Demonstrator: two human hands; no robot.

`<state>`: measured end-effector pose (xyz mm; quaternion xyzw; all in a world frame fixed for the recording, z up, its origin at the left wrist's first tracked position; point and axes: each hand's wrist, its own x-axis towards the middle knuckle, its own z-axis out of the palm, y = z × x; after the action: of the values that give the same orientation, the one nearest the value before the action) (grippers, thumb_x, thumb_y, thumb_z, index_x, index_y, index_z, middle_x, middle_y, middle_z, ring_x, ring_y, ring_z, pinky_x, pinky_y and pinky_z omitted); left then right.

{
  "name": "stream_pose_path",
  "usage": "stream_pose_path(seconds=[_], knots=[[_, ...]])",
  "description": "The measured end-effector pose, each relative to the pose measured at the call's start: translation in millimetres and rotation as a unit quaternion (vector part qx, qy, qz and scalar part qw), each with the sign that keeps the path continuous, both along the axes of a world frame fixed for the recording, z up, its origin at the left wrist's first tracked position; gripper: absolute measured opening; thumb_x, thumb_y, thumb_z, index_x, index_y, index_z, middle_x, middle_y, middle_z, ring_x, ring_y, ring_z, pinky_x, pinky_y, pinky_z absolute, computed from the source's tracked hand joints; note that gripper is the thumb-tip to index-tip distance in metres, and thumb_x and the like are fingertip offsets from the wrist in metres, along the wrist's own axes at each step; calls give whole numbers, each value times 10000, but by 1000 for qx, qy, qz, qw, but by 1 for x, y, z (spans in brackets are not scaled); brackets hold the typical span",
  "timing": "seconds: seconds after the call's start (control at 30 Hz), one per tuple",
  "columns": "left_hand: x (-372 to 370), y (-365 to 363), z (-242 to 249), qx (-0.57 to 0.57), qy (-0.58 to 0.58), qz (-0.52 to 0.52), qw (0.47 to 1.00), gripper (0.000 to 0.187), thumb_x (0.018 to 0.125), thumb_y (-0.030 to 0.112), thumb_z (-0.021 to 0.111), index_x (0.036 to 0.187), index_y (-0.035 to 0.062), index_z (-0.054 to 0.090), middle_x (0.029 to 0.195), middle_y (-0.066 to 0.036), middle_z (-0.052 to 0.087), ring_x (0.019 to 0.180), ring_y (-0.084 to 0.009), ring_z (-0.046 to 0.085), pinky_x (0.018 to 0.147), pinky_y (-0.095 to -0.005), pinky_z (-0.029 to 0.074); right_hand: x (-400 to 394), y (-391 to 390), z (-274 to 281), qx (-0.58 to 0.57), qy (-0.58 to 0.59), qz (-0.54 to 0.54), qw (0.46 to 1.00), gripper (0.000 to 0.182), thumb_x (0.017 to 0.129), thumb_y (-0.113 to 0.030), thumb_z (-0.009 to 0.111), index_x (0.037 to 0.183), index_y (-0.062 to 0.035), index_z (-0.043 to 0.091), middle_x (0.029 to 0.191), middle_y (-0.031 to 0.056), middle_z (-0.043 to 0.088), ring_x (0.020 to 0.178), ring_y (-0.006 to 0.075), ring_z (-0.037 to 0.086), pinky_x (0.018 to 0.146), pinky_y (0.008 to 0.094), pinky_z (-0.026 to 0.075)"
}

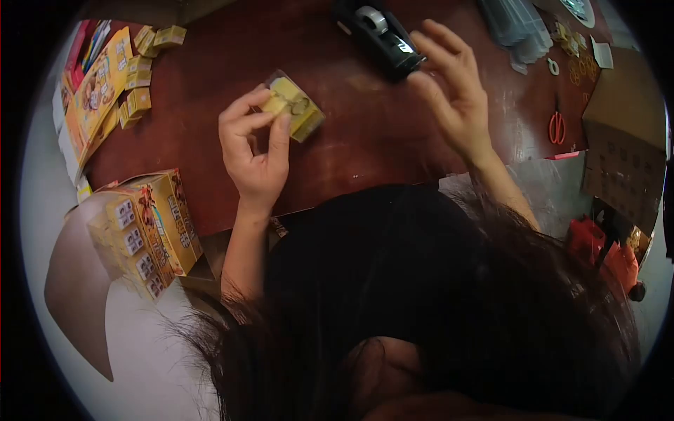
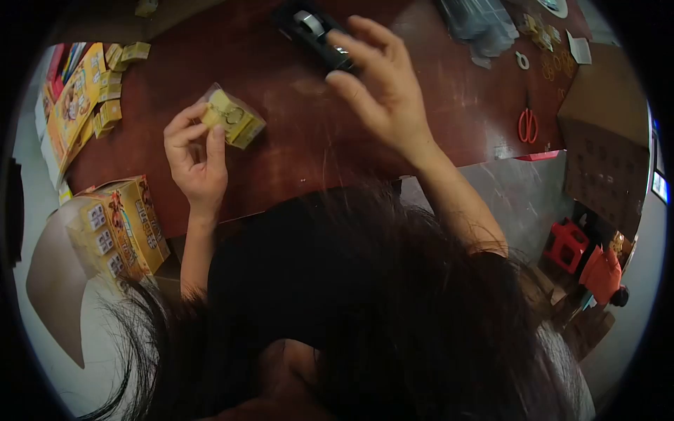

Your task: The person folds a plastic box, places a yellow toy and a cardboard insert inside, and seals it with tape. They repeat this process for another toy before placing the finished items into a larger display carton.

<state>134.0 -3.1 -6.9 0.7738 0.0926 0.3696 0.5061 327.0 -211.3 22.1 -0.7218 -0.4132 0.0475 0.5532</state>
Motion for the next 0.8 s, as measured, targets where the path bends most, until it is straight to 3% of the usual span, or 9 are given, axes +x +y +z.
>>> stream_pose_path(seconds=[0.03, 0.1, 0.17, 0.27, 0.33, 0.47, 0.53, 0.67, 0.8], knots=[[10, 7, -9, 21, -15, 7, 1000, 285, 902, 4, 704, 1134, 40, 543, 1239, -161, 537, 1170, -287, 589, 944, -392, 528, 13, -2, -7, -4, 18, -77, 997, 558, 877, -267, 786, 1368, -86, 592, 1415, 151, 484, 1229, 256, 532, 972, 350, 485], [27, 10, -14, 107, 12, 2, 994, 319, 917, -24, 667, 1211, 37, 559, 1316, -130, 491, 1180, -245, 563, 999, -343, 509, 27, -8, -25, -44, 13, -114, 992, 588, 864, -319, 795, 1356, -71, 589, 1378, 152, 509, 1189, 248, 548, 948, 336, 487], [38, 4, -11, 353, 63, 52, 932, 299, 837, 21, 718, 1125, 99, 690, 1306, -87, 539, 1103, -266, 580, 964, -344, 472, 34, -13, -39, -86, 12, -144, 986, 624, 851, -371, 804, 1344, -57, 586, 1342, 153, 535, 1148, 239, 563, 924, 322, 488], [39, 7, -16, 362, 61, 61, 928, 305, 821, 40, 713, 1111, 130, 734, 1313, -31, 613, 1112, -222, 566, 990, -340, 440, 33, -12, -44, -143, 52, -47, 987, 540, 887, -291, 786, 1316, -44, 570, 1306, 121, 566, 1223, 177, 541, 1028, 304, 429], [38, 6, -20, 363, 59, 51, 929, 299, 832, 39, 711, 1115, 131, 731, 1303, -26, 641, 1129, -213, 566, 1002, -340, 439, 32, -5, -36, -123, 263, -27, 956, 436, 895, -273, 778, 1222, -35, 616, 1248, 89, 581, 1241, 180, 530, 1033, 302, 410], [37, 1, -22, 334, 65, 75, 937, 296, 868, 48, 702, 1154, 120, 696, 1293, -31, 666, 1193, -221, 569, 1055, -345, 415, 37, 0, -36, -118, 283, -19, 951, 357, 867, -341, 796, 1071, -63, 705, 1175, 103, 614, 1162, 221, 569, 920, 309, 464], [36, 2, -25, 317, 73, 76, 943, 278, 880, 51, 699, 1150, 113, 674, 1302, -46, 664, 1212, -232, 574, 1074, -352, 403, 33, -2, -39, -19, 242, -14, 970, 203, 894, -263, 771, 960, -76, 727, 1228, 104, 598, 1191, 193, 566, 940, 327, 468], [36, 4, -28, 301, 43, 55, 951, 212, 896, 54, 690, 1078, 114, 599, 1300, -98, 668, 1228, -238, 588, 1090, -373, 384, 21, -18, -38, 30, 260, -8, 965, 131, 901, -197, 755, 932, -75, 718, 1278, 101, 574, 1201, 195, 565, 956, 346, 471], [38, 6, -26, 297, 39, 41, 953, 230, 875, 45, 689, 1071, 106, 587, 1300, -114, 668, 1234, -244, 581, 1087, -377, 383, 10, -22, -44, -34, 230, -94, 968, 100, 894, -156, 742, 916, -64, 708, 1289, 97, 572, 1123, 170, 589, 890, 316, 498]])
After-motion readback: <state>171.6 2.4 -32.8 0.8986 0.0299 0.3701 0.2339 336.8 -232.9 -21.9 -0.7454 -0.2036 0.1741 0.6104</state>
